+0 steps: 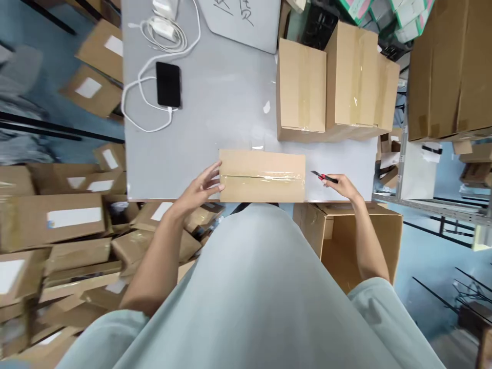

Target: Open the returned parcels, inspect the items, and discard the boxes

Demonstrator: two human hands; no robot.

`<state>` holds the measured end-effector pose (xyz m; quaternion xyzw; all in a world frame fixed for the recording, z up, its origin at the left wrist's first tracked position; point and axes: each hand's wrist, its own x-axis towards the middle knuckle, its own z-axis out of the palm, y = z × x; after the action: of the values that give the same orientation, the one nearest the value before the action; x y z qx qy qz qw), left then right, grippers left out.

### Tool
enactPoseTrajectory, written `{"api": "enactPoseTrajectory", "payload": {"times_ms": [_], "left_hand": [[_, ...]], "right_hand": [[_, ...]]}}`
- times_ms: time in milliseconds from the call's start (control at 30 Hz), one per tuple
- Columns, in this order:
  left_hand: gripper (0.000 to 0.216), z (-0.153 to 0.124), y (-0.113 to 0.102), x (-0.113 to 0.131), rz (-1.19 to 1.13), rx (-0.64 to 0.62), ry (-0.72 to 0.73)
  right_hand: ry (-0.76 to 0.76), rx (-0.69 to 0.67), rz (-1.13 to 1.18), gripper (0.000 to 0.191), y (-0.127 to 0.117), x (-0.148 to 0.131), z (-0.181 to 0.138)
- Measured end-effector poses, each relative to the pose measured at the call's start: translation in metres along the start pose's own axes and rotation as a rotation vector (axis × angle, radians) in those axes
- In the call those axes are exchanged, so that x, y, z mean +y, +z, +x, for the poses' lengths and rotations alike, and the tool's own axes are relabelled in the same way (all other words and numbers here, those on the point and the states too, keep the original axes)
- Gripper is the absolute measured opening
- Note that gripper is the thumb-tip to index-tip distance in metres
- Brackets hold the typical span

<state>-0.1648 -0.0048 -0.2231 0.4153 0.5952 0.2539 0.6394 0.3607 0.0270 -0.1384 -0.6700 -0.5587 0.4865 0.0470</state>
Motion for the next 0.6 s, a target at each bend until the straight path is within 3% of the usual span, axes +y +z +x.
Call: {"api": "enactPoseTrajectory", "payload": {"times_ms": [67,133,233,333,467,600], "left_hand": [[0.116,-0.006,-0.008,-0.002,-0.06,0.069,-0.073],[0.108,-0.012,-0.016,-0.006,-0.099,0.143,-0.109],[0.098,-0.018,-0.028,-0.013,-0.097,0.239,-0.106],[0.096,-0.016,-0.038,-0.019,-0.094,0.331,-0.089],[0.097,0.0,-0.037,-0.023,-0.13,0.379,-0.078],[0.094,0.031,0.004,-0.027,-0.085,0.261,-0.065]], "right_hand": [[0.085,0.113,0.306,0.063,0.034,0.023,0.013],[0.132,0.193,0.447,0.07,0.08,0.031,0.024],[0.124,0.202,0.528,0.076,0.144,0.018,0.031],[0.067,0.244,0.624,0.079,0.178,-0.007,0.028],[-0.014,0.362,0.639,0.074,0.169,-0.03,0.015],[-0.094,0.485,0.51,0.064,0.122,-0.041,-0.01]]}}
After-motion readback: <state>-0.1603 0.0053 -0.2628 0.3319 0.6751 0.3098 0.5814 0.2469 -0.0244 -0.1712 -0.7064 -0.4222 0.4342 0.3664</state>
